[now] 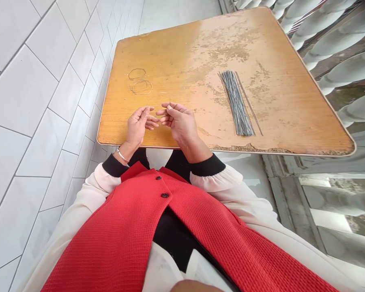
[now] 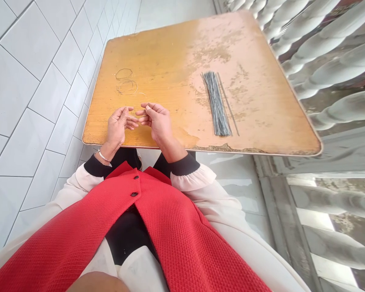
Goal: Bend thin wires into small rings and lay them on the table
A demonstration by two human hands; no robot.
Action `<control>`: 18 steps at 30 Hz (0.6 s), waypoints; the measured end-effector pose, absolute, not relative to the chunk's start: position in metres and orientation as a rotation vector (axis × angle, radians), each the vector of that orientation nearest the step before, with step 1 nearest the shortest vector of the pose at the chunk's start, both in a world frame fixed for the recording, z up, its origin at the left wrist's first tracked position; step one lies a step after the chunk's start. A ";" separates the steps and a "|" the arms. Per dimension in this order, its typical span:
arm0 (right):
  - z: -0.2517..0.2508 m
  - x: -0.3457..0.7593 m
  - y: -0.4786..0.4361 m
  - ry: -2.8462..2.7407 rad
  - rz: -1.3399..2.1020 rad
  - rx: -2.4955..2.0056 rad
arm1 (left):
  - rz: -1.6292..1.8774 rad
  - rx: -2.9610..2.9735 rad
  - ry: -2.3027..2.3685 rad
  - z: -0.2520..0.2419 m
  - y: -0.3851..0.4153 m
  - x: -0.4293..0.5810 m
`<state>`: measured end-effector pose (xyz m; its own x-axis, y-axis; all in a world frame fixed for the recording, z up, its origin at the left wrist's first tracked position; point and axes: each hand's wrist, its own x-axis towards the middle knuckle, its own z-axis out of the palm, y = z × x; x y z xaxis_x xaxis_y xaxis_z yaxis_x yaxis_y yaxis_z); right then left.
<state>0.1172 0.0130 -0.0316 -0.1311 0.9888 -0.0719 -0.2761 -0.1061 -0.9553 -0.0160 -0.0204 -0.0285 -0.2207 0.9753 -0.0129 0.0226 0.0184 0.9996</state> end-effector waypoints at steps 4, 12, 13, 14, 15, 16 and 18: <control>-0.028 0.125 0.017 -1.053 1.457 -1.032 | 1.317 1.160 1.329 -0.022 -0.025 -0.031; -0.025 0.129 0.018 -1.123 1.372 -1.119 | 1.222 1.183 1.387 -0.012 -0.024 -0.051; -0.024 0.129 0.018 -1.123 1.365 -1.118 | 1.214 1.191 1.376 -0.011 -0.023 -0.053; -0.023 0.129 0.018 -1.124 1.362 -1.114 | 1.206 1.199 1.363 -0.009 -0.023 -0.055; -0.022 0.129 0.018 -1.126 1.362 -1.107 | 1.200 1.207 1.349 -0.008 -0.022 -0.056; -0.021 0.129 0.018 -1.128 1.364 -1.100 | 1.199 1.213 1.334 -0.006 -0.021 -0.058; -0.020 0.129 0.018 -1.132 1.374 -1.090 | 1.211 1.214 1.296 -0.005 -0.019 -0.060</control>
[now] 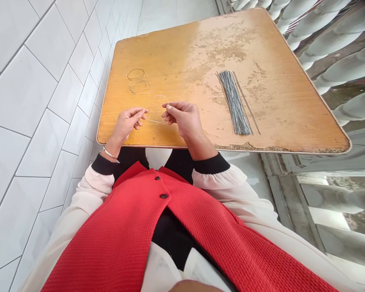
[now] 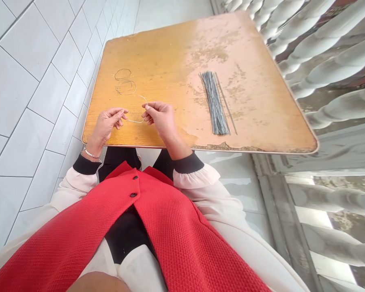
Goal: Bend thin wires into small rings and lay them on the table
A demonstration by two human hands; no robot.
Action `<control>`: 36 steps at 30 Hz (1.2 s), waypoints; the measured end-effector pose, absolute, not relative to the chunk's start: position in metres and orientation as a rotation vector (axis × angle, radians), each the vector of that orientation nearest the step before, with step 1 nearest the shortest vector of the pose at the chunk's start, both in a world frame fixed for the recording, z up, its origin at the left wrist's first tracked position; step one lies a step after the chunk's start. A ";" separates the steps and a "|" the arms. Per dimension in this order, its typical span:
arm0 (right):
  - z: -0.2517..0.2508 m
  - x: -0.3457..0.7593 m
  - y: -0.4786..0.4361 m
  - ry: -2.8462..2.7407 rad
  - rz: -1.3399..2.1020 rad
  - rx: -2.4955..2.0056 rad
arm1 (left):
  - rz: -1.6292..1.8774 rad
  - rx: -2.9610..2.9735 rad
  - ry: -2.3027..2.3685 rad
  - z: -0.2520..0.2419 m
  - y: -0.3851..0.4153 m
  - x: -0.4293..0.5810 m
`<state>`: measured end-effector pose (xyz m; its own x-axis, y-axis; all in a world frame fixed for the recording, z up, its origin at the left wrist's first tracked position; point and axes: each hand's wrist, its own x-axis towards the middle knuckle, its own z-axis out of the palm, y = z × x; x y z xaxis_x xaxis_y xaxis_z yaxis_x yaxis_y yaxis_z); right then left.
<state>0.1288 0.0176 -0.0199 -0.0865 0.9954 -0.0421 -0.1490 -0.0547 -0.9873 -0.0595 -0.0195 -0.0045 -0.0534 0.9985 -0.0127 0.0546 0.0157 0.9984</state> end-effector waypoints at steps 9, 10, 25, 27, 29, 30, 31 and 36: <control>-0.018 0.123 0.017 -1.031 1.385 -1.068 | 1.153 1.107 1.104 -0.011 -0.018 -0.054; -0.017 0.123 0.017 -1.018 1.396 -1.069 | 1.154 1.105 1.095 -0.011 -0.019 -0.052; -0.016 0.120 0.016 -1.055 1.414 -1.054 | 1.254 1.115 1.044 -0.013 -0.019 -0.045; -0.014 0.120 0.015 -1.065 1.421 -1.048 | 1.249 1.141 1.025 -0.015 -0.018 -0.046; -0.013 0.119 0.012 -1.065 1.432 -1.035 | 1.238 1.169 0.998 -0.018 -0.018 -0.047; -0.013 0.118 0.011 -1.061 1.441 -1.025 | 1.233 1.182 0.977 -0.018 -0.018 -0.048; -0.013 0.118 0.010 -1.055 1.452 -1.014 | 1.223 1.193 0.953 -0.019 -0.018 -0.049; -0.015 0.120 0.007 -1.009 1.527 -0.964 | 1.187 1.157 0.935 -0.016 -0.018 -0.053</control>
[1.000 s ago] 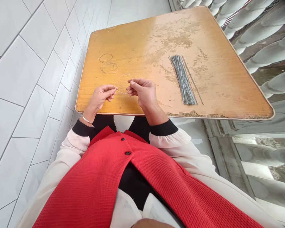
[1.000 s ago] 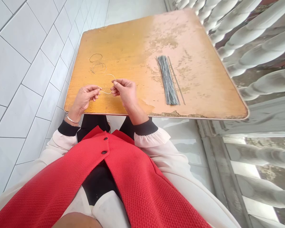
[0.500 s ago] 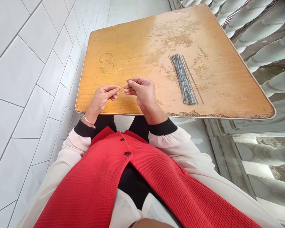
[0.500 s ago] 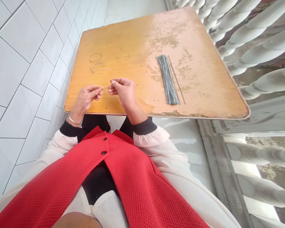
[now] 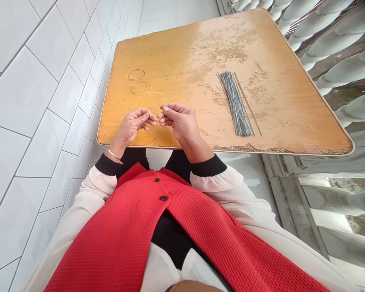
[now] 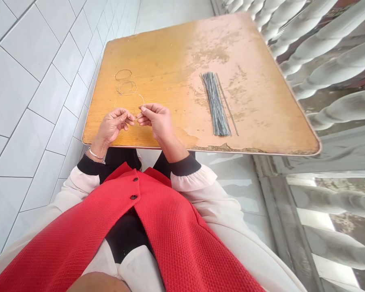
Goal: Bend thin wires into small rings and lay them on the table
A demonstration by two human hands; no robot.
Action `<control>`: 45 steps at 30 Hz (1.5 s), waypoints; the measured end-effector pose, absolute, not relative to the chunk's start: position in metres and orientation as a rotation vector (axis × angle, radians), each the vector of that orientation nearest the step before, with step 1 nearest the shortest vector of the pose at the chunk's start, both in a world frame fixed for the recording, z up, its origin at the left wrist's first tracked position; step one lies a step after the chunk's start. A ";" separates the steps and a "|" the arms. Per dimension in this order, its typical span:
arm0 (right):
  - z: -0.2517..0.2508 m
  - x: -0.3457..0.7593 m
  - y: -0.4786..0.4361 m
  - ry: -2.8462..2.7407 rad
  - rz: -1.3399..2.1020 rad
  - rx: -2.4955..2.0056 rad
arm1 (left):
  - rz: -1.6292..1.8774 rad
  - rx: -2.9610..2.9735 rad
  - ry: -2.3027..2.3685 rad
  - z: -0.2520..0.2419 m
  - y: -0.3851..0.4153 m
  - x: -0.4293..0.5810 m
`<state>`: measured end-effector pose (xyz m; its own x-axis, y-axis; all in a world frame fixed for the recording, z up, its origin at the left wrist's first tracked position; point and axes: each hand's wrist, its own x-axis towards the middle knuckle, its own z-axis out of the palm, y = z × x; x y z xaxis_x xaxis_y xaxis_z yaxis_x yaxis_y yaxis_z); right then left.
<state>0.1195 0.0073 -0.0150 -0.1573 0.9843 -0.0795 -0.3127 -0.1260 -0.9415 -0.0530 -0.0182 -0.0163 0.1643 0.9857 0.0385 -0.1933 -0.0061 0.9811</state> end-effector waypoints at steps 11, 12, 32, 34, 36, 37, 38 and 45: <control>0.001 0.133 0.015 -1.045 1.688 -0.951 | 1.174 1.086 1.052 0.008 -0.015 -0.068; 0.000 0.133 0.015 -1.082 1.674 -0.964 | 1.154 1.078 1.063 0.009 -0.015 -0.069; -0.009 0.129 0.004 -1.030 1.455 -1.091 | 1.152 1.052 1.045 0.003 -0.025 -0.054; -0.009 0.128 0.003 -1.052 1.480 -1.078 | 1.168 1.067 1.065 0.004 -0.024 -0.053; -0.008 0.129 0.003 -1.079 1.494 -1.046 | 1.162 1.085 1.107 0.006 -0.023 -0.055; -0.008 0.129 0.003 -1.088 1.497 -1.026 | 1.157 1.094 1.125 0.007 -0.022 -0.056; -0.007 0.129 0.003 -1.093 1.502 -1.005 | 1.158 1.103 1.135 0.008 -0.022 -0.057; -0.006 0.133 0.005 -1.177 1.612 -0.977 | 1.160 1.177 1.204 0.008 -0.021 -0.061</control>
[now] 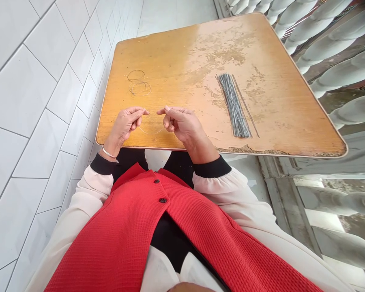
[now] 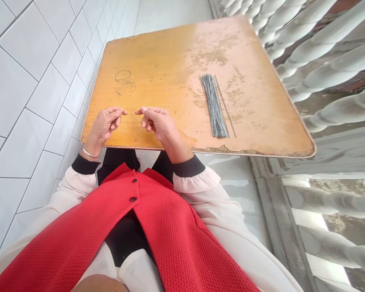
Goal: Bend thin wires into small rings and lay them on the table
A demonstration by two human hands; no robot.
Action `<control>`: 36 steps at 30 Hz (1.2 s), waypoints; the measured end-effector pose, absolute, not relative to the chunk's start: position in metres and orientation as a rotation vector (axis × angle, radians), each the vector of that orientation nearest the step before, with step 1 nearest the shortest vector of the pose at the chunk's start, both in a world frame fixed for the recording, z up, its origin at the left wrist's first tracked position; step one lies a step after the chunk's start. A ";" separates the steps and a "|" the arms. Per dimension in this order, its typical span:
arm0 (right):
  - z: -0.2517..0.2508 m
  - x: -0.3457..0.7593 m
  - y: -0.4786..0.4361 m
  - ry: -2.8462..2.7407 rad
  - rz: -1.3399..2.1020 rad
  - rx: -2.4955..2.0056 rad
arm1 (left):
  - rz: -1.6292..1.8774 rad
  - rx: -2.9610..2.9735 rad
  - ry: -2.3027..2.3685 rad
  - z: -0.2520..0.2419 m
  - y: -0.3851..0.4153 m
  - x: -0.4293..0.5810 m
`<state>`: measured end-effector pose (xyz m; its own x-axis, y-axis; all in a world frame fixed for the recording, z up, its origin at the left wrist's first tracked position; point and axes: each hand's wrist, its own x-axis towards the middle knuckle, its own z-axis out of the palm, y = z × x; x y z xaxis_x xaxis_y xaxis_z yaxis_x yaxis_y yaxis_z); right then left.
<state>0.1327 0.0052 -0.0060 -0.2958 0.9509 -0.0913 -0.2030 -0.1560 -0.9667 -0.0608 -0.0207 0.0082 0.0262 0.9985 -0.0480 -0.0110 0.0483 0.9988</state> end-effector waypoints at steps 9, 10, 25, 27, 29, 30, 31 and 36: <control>-0.009 0.125 0.001 -1.359 1.444 -1.025 | 1.192 1.286 1.228 0.009 -0.020 -0.049; -0.012 0.123 0.000 -1.352 1.390 -1.027 | 1.209 1.286 1.220 0.007 -0.020 -0.047; -0.017 0.126 0.007 -1.521 1.154 -1.039 | 1.001 1.388 1.236 0.018 -0.020 -0.048; -0.014 0.127 0.008 -1.544 1.167 -1.050 | 0.984 1.399 1.226 0.019 -0.020 -0.049; -0.011 0.127 0.008 -1.588 1.149 -1.068 | 0.973 1.398 1.220 0.020 -0.019 -0.050; -0.010 0.128 0.008 -1.615 1.114 -1.074 | 0.969 1.389 1.215 0.020 -0.019 -0.050; -0.009 0.128 0.008 -1.634 1.061 -1.079 | 0.967 1.371 1.207 0.021 -0.020 -0.051; -0.014 0.126 0.008 -1.644 0.794 -1.062 | 0.992 1.205 1.147 0.017 -0.020 -0.055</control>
<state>0.1265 0.0075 -0.0141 -0.1325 0.9153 0.3803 0.2710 0.4025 -0.8744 -0.0547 -0.0200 0.0174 0.1677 0.9785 -0.1202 0.0220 0.1182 0.9928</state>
